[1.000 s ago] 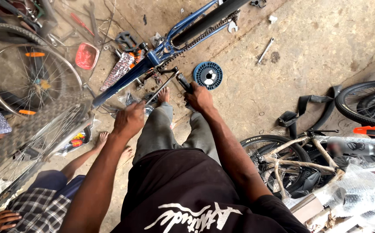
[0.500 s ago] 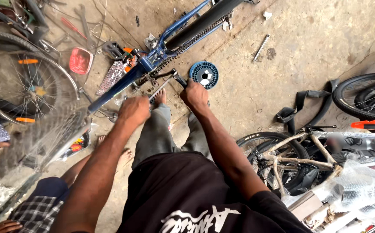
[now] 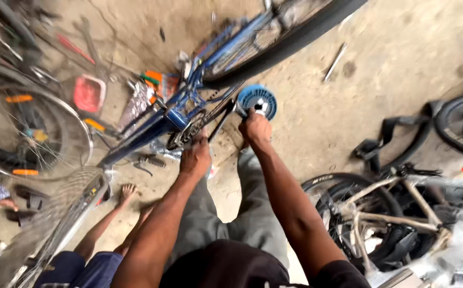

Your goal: The person repairs a bicycle by using various wrenches to adjust the pedals, chain, and frame components while it sits on the shop floor.

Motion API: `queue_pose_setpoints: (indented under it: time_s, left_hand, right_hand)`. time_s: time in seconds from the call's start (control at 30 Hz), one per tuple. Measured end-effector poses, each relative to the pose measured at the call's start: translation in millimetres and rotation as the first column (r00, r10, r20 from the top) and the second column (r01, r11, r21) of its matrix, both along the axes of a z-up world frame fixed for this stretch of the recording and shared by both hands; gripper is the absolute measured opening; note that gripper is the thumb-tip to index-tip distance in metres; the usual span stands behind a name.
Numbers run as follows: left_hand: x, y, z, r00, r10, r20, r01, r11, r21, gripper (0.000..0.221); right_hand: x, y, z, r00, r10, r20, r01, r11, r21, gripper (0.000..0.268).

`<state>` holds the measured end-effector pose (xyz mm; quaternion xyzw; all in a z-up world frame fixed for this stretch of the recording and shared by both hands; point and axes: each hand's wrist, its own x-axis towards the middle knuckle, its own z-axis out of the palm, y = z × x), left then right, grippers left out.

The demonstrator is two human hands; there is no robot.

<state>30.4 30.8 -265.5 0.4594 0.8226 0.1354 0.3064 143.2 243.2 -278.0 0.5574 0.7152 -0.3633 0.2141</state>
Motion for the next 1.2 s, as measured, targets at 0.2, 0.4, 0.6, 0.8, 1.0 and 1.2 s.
queue_pose_setpoints:
  time_s: [0.2, 0.4, 0.6, 0.8, 1.0, 1.2]
  left_hand:
    - [-45, -37, -162, 0.993, 0.008, 0.114, 0.018, 0.975, -0.223, 0.055]
    - [-92, -58, -259, 0.993, 0.032, 0.114, -0.006, 0.974, -0.226, 0.046]
    - [-102, -118, -225, 0.995, 0.077, 0.071, -0.051, 0.948, -0.314, 0.040]
    - [-85, -224, -66, 0.959, 0.257, 0.119, -0.168, 0.854, -0.493, 0.038]
    - [-30, -191, 129, 0.967, 0.158, 0.198, -0.170, 0.985, 0.045, 0.037]
    - [-34, -102, 250, 0.980, 0.120, 0.157, -0.097, 0.984, -0.147, 0.038]
  right_hand:
    - [-14, -32, -103, 0.999, -0.041, -0.020, 0.040, 0.998, -0.054, 0.038]
    - [-17, -74, -149, 0.995, -0.013, -0.102, 0.004, 0.996, -0.090, 0.037]
    - [1, -51, -134, 0.981, 0.041, -0.190, -0.050, 0.998, -0.043, 0.040]
    - [37, -14, -1, 0.992, 0.040, -0.117, -0.022, 0.988, 0.150, 0.038]
    - [20, -75, 130, 0.978, 0.051, -0.201, -0.060, 0.997, -0.040, 0.036]
    - [9, -81, 149, 0.984, 0.061, -0.167, -0.043, 0.993, 0.110, 0.028]
